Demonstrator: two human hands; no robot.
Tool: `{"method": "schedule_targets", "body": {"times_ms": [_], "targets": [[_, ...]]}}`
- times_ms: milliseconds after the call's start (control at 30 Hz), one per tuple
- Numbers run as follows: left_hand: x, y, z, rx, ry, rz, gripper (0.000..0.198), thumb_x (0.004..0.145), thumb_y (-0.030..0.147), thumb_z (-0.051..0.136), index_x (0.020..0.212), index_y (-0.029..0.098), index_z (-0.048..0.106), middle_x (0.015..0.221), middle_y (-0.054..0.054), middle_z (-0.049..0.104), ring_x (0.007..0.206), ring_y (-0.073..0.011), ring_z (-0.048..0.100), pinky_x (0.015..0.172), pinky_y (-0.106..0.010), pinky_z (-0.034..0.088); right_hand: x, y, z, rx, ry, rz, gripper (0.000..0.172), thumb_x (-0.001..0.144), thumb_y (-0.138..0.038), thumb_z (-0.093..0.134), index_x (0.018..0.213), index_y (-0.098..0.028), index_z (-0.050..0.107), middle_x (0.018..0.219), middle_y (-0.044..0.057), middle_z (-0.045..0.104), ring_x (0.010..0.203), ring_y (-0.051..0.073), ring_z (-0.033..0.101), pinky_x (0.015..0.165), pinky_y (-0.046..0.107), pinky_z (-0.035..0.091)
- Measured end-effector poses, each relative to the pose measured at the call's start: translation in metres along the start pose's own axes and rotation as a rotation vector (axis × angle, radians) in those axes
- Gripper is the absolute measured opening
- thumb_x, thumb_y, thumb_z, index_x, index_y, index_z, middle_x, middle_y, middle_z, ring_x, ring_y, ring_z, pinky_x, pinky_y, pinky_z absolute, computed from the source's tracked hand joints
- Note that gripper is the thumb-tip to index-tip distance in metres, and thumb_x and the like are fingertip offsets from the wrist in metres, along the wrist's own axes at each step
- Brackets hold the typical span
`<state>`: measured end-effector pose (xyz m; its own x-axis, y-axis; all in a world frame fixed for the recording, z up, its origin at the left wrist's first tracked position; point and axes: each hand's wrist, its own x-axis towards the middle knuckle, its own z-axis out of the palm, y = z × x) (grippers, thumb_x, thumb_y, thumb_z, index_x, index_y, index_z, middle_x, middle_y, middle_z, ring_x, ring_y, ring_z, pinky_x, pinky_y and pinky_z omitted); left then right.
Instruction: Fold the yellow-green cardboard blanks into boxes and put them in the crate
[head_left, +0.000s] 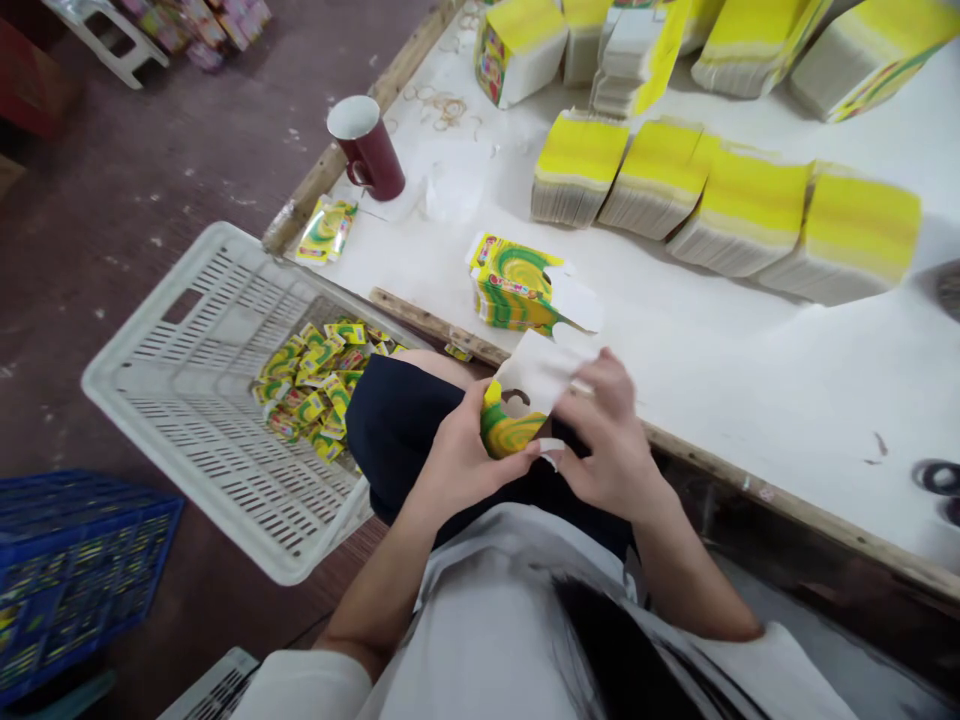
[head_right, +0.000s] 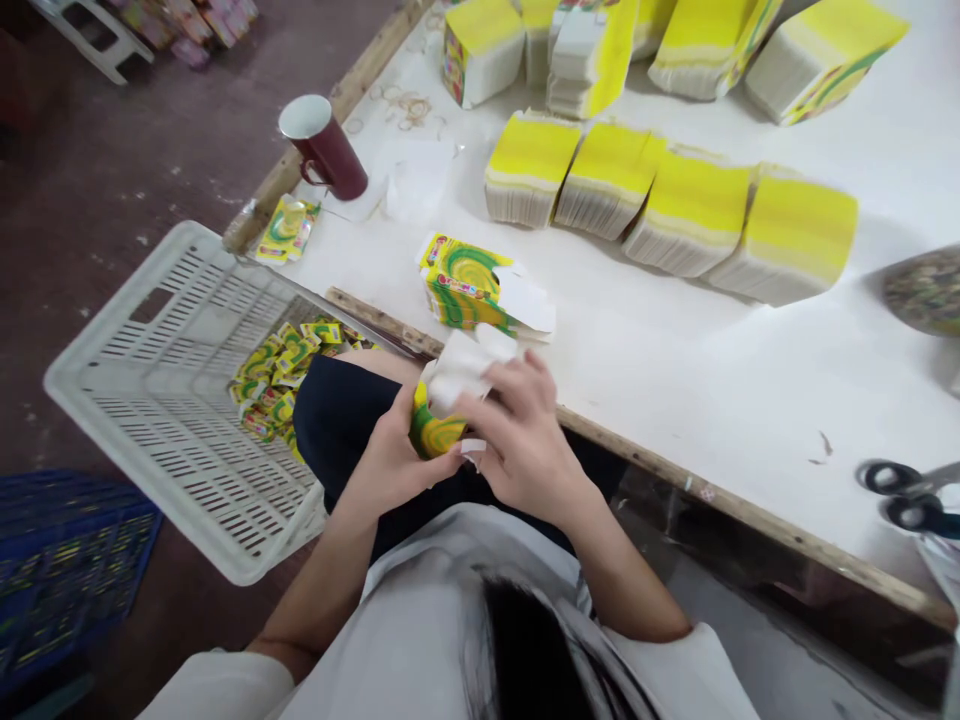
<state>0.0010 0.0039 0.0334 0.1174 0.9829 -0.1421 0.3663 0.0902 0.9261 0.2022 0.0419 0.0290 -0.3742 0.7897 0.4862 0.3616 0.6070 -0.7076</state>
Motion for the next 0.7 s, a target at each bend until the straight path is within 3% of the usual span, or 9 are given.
{"method": "schedule_targets", "body": {"times_ms": [67, 100, 200, 300, 367, 433, 567, 633, 700], "targets": [[-0.001, -0.002, 0.015, 0.034, 0.092, 0.033, 0.077, 0.075, 0.037, 0.082, 0.14, 0.023, 0.043, 0.114, -0.009, 0.07, 0.1, -0.0273, 0.071, 0.086, -0.039, 0.058, -0.005, 0.001, 0.011, 0.186, 0.203, 0.209, 0.067, 0.089, -0.043, 0.07, 0.149, -0.035, 0.041, 0.148, 0.011, 0.052, 0.141, 0.034, 0.046, 0.121, 0.06, 0.034], [-0.002, -0.004, 0.021, 0.05, 0.114, 0.077, 0.081, 0.074, 0.035, 0.082, 0.142, 0.023, 0.039, 0.115, -0.009, 0.068, 0.1, -0.0266, 0.071, 0.085, -0.037, 0.058, -0.007, 0.001, 0.017, 0.336, 0.224, 0.311, 0.07, 0.089, -0.049, 0.068, 0.15, -0.033, 0.039, 0.15, 0.012, 0.05, 0.142, 0.034, 0.046, 0.117, 0.058, 0.039], [-0.003, -0.01, 0.027, 0.139, 0.159, 0.238, 0.082, 0.074, 0.029, 0.08, 0.142, 0.023, 0.034, 0.116, -0.01, 0.063, 0.102, -0.027, 0.069, 0.084, -0.037, 0.058, -0.01, 0.0, 0.028, 0.831, -0.002, 0.598, 0.053, 0.093, -0.057, 0.059, 0.136, -0.026, 0.055, 0.135, 0.013, 0.065, 0.126, 0.033, 0.063, 0.103, 0.051, 0.055], [-0.003, -0.013, 0.024, 0.263, 0.122, 0.325, 0.067, 0.071, 0.021, 0.075, 0.13, 0.025, 0.043, 0.114, -0.009, 0.059, 0.103, -0.0279, 0.068, 0.083, -0.039, 0.057, -0.011, -0.001, 0.033, 1.034, -0.151, 0.77, 0.048, 0.089, -0.056, 0.065, 0.124, -0.024, 0.066, 0.124, 0.01, 0.073, 0.115, 0.031, 0.069, 0.1, 0.047, 0.057], [-0.004, -0.013, 0.022, 0.284, 0.08, 0.353, 0.061, 0.069, 0.016, 0.071, 0.123, 0.027, 0.044, 0.116, -0.008, 0.058, 0.104, -0.028, 0.067, 0.082, -0.039, 0.057, -0.012, -0.001, 0.034, 1.026, -0.168, 0.763, 0.048, 0.088, -0.054, 0.067, 0.127, -0.026, 0.066, 0.128, 0.009, 0.072, 0.119, 0.029, 0.068, 0.104, 0.046, 0.055], [-0.004, -0.012, 0.021, 0.253, 0.068, 0.339, 0.061, 0.069, 0.015, 0.07, 0.121, 0.028, 0.041, 0.114, -0.007, 0.059, 0.1, -0.0272, 0.068, 0.079, -0.039, 0.057, -0.013, 0.0, 0.032, 1.003, -0.211, 0.663, 0.052, 0.092, -0.057, 0.062, 0.134, -0.026, 0.062, 0.133, 0.009, 0.069, 0.124, 0.029, 0.065, 0.107, 0.046, 0.053], [-0.003, -0.011, 0.021, 0.202, 0.026, 0.184, 0.076, 0.072, 0.021, 0.074, 0.134, 0.026, 0.03, 0.107, -0.007, 0.062, 0.085, -0.025, 0.068, 0.072, -0.038, 0.056, -0.017, 0.0, 0.026, 0.762, -0.28, 0.412, 0.067, 0.095, -0.058, 0.057, 0.152, -0.026, 0.044, 0.148, 0.012, 0.058, 0.134, 0.029, 0.058, 0.112, 0.047, 0.048], [-0.001, -0.013, 0.022, 0.206, 0.085, 0.207, 0.088, 0.071, 0.022, 0.075, 0.142, 0.023, 0.024, 0.12, -0.013, 0.058, 0.098, -0.0288, 0.067, 0.08, -0.043, 0.056, -0.018, -0.001, 0.026, 0.527, -0.252, 0.35, 0.058, 0.098, -0.044, 0.057, 0.153, -0.028, 0.045, 0.151, 0.011, 0.056, 0.137, 0.029, 0.056, 0.115, 0.047, 0.046], [0.001, -0.016, 0.025, 0.277, 0.213, 0.251, 0.09, 0.068, 0.017, 0.075, 0.143, 0.021, 0.027, 0.133, -0.019, 0.051, 0.117, -0.0349, 0.06, 0.094, -0.051, 0.052, -0.018, 0.0, 0.028, 0.368, -0.153, 0.327, 0.049, 0.099, -0.032, 0.053, 0.148, -0.029, 0.052, 0.147, 0.009, 0.06, 0.135, 0.028, 0.059, 0.115, 0.048, 0.047]]}}
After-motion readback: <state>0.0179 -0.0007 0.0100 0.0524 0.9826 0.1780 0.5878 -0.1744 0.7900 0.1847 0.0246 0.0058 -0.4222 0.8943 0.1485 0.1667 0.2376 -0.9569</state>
